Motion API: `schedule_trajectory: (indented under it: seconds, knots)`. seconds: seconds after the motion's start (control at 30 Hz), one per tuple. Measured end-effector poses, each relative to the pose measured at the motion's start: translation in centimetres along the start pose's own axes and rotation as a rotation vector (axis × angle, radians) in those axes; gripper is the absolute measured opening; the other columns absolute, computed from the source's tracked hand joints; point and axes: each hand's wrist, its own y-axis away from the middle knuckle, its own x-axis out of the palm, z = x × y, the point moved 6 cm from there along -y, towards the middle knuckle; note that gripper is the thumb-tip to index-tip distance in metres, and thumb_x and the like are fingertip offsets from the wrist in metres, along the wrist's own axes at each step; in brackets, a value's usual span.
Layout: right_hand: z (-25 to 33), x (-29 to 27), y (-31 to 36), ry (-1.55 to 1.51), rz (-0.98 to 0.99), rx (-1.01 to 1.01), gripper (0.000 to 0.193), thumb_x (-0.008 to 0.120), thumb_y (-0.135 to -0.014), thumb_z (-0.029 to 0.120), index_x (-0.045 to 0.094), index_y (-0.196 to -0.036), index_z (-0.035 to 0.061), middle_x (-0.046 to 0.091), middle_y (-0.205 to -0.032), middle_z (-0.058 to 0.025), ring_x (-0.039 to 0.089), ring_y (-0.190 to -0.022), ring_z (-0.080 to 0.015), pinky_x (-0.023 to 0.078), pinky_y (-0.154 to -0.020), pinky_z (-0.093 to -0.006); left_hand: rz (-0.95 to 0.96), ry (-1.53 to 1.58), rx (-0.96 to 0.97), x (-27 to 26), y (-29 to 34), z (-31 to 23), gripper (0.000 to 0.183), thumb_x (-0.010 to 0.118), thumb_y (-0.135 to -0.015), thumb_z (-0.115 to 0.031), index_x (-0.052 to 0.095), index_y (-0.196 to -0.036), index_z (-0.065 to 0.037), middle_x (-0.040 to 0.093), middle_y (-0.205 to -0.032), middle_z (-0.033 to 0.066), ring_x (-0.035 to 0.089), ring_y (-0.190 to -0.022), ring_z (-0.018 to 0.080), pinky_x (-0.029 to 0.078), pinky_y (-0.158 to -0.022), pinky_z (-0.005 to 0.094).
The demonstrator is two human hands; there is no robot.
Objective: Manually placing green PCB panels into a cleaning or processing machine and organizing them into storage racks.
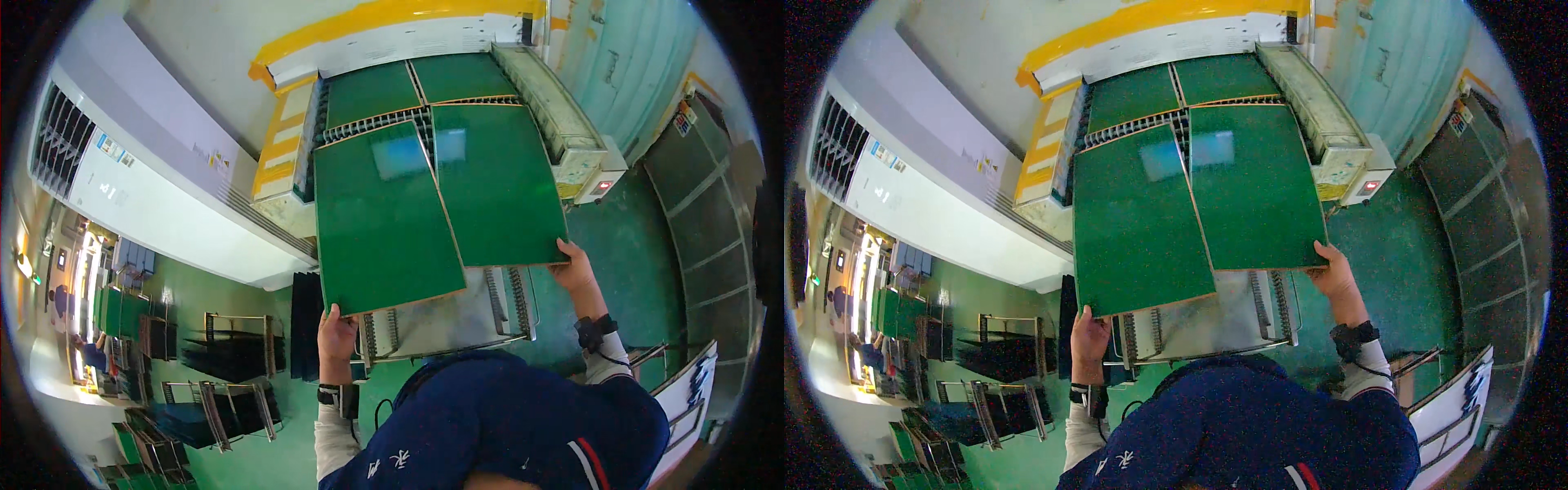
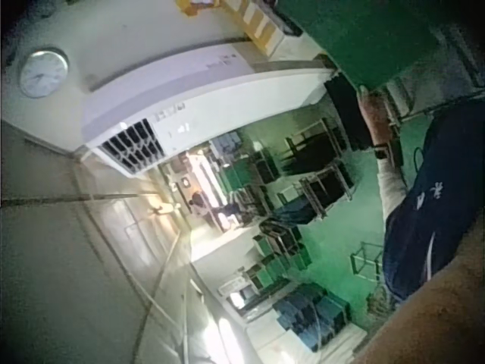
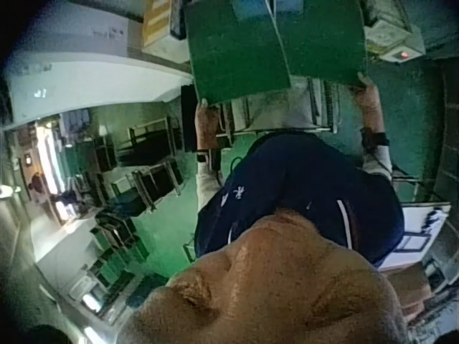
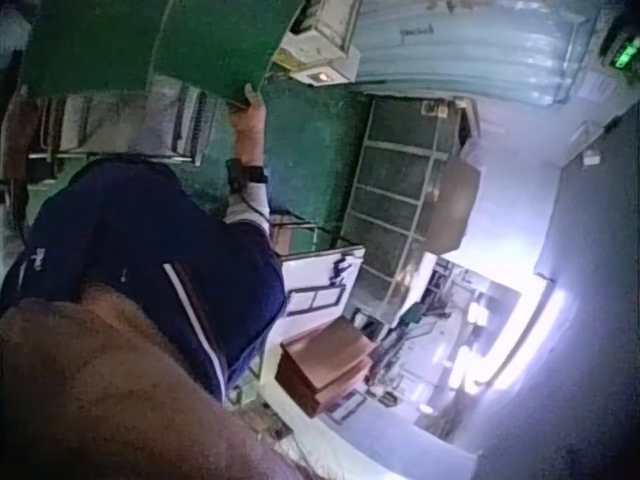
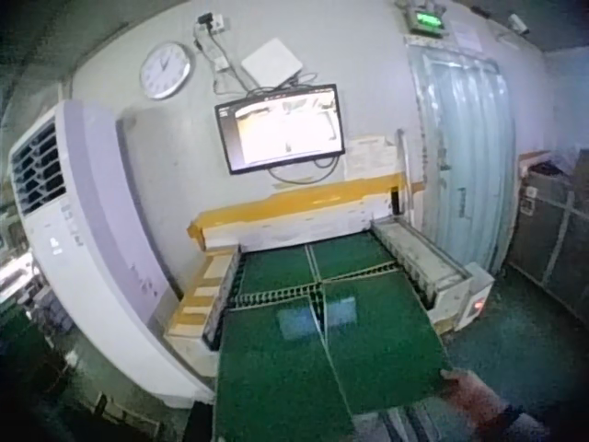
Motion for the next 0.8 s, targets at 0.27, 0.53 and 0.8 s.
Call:
schedule_trajectory:
  seconds: [0.27, 0.53, 0.8]
  knots:
    - [1.4, -0.9, -0.9, -0.038, 0.027, 0.011, 0.031, 0.059, -0.089, 0.018, 0.056, -0.114, 0.0020, 0.064, -0.108, -0.0098, 0.064, -0.094, -0.0230, 0.053, -0.081, -0.0361, 0.031, 0.036, 0.005, 1.4, -1.7, -0.4, 0.015, 0.053, -0.096, -0.014, 0.060, -0.107, -0.007, 0.064, -0.102, 0.0053, 0.061, -0.093, 0.0171, 0.051, -0.080, 0.0341]
    - [-0.2, -0.9, -2.7, -0.255, 0.041, -0.108, 0.025, 0.058, -0.091, 0.023, 0.058, -0.112, 0.0098, 0.065, -0.102, -0.0062, 0.063, -0.085, -0.0208, 0.054, -0.076, -0.0349, 0.084, 0.023, 0.033, 0.8, -3.8, -0.2, 0.016, 0.054, -0.093, -0.007, 0.058, -0.108, -0.012, 0.063, -0.103, 0.0047, 0.060, -0.096, 0.0193, 0.050, -0.085, 0.0366]
    - [-1.5, 0.5, -3.6, -0.133, -0.030, -0.048, 0.020, 0.058, -0.091, 0.017, 0.058, -0.109, 0.0101, 0.065, -0.101, -0.0072, 0.064, -0.087, -0.0222, 0.055, -0.071, -0.0366, 0.029, 0.042, 0.053, 1.8, -5.4, -0.4, 0.014, 0.055, -0.092, -0.005, 0.058, -0.105, -0.011, 0.062, -0.097, 0.0031, 0.059, -0.088, 0.0171, 0.052, -0.086, 0.0376]
